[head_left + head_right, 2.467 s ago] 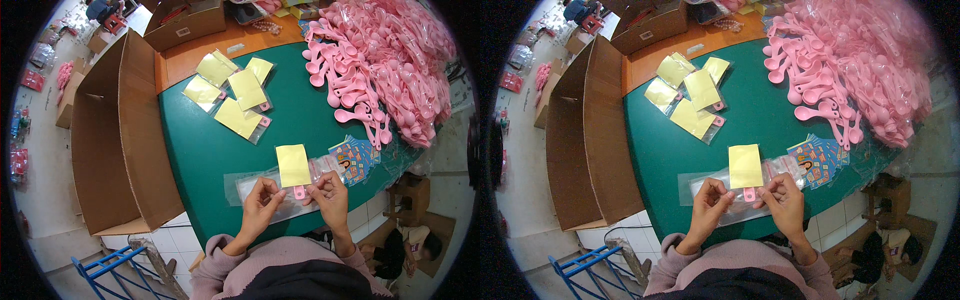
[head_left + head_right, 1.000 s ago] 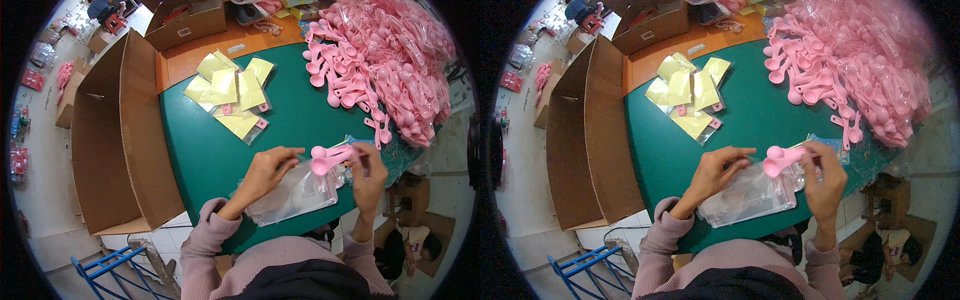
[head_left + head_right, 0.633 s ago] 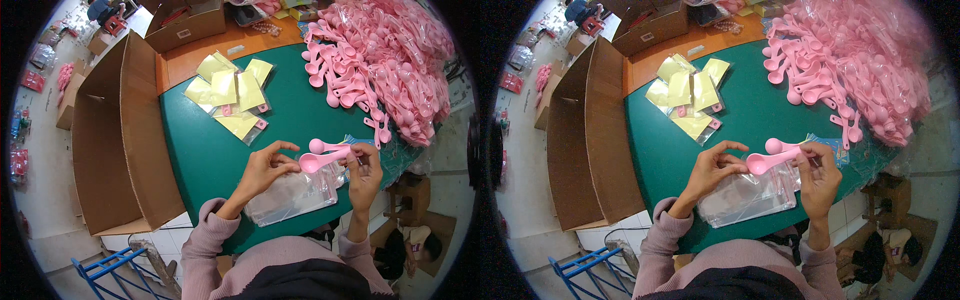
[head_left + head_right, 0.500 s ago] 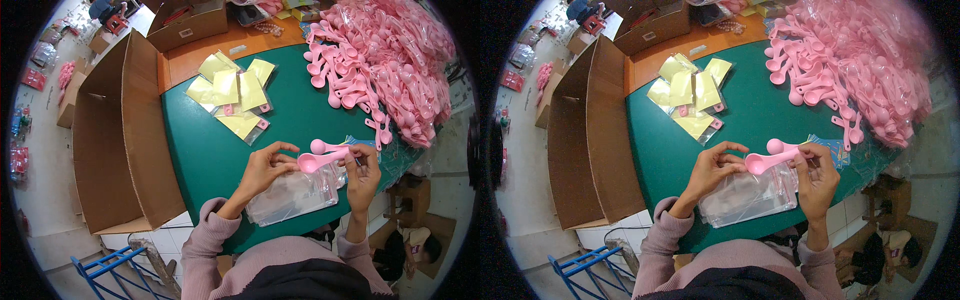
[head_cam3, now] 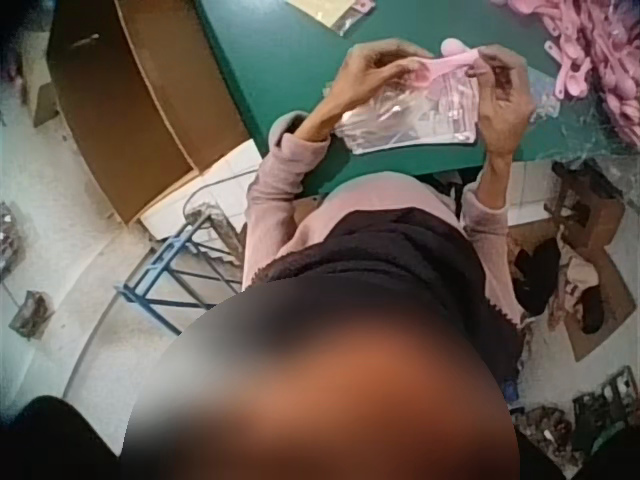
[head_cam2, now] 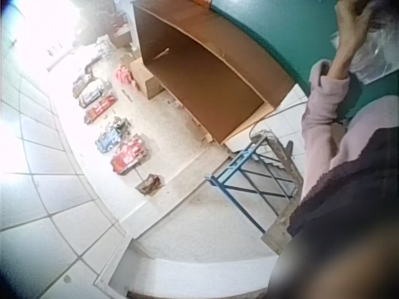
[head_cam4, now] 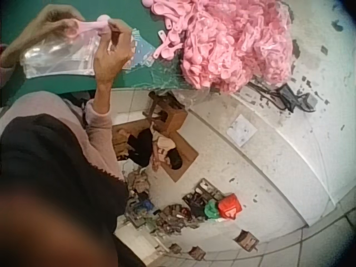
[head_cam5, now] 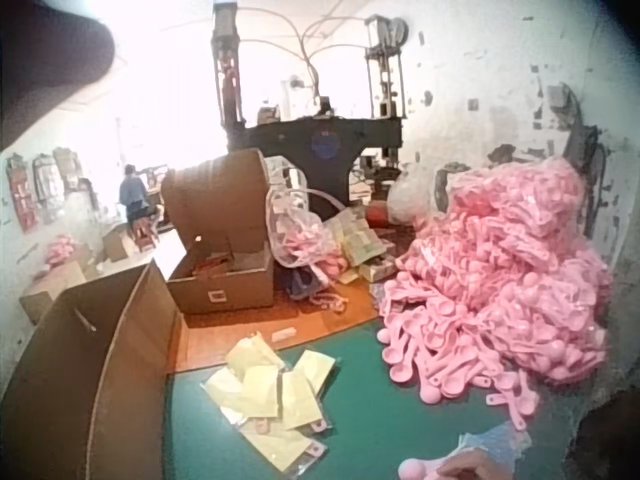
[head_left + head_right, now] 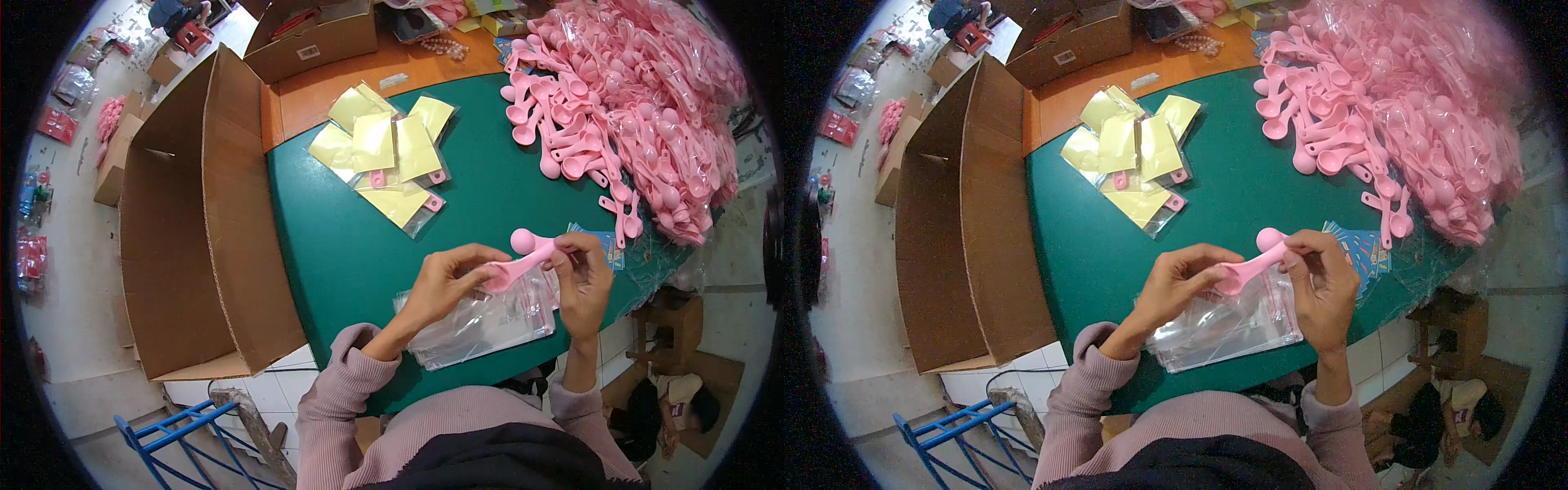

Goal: Manually packaging pink plastic spoons and promotional cards into small plastic bags at a workstation.

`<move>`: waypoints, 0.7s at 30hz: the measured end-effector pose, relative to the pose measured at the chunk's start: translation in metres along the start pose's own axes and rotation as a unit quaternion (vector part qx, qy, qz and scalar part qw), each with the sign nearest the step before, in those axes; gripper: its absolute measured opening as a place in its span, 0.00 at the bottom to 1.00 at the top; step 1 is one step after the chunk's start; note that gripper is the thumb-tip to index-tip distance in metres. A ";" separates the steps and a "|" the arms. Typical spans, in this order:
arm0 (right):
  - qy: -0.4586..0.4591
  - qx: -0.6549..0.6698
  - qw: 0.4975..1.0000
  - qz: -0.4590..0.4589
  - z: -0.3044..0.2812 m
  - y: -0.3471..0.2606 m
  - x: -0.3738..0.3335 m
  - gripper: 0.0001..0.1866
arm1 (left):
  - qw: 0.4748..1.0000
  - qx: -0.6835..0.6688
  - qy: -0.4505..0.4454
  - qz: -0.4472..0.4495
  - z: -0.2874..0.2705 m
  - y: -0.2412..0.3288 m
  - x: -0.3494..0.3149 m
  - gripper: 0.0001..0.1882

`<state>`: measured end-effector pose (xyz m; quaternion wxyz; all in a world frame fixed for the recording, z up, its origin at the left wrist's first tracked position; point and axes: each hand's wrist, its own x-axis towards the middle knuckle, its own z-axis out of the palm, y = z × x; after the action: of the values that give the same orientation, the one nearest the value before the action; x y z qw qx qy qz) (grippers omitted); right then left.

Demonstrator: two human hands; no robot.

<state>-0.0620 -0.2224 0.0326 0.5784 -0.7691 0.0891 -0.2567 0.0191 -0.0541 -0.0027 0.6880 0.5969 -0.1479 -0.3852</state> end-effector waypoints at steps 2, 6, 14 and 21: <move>-0.022 0.006 1.000 -0.005 -0.002 0.001 0.001 0.06 | 0.999 0.002 -0.025 0.019 0.001 -0.001 0.001 0.11; -0.061 0.028 0.996 0.052 -0.005 0.000 0.007 0.06 | 0.997 0.022 -0.059 0.035 -0.005 -0.008 0.001 0.14; -0.185 0.098 0.970 0.121 -0.005 0.001 0.020 0.10 | 0.995 0.037 0.048 0.075 0.003 -0.003 -0.001 0.17; -0.060 0.111 0.984 0.124 -0.001 -0.004 0.016 0.12 | 0.993 0.063 -0.092 -0.035 -0.024 0.001 -0.007 0.17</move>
<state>-0.0491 -0.2289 0.0409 0.6918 -0.6973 0.1201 -0.1442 0.0314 -0.0321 -0.0056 0.6186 0.6059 -0.2133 -0.4524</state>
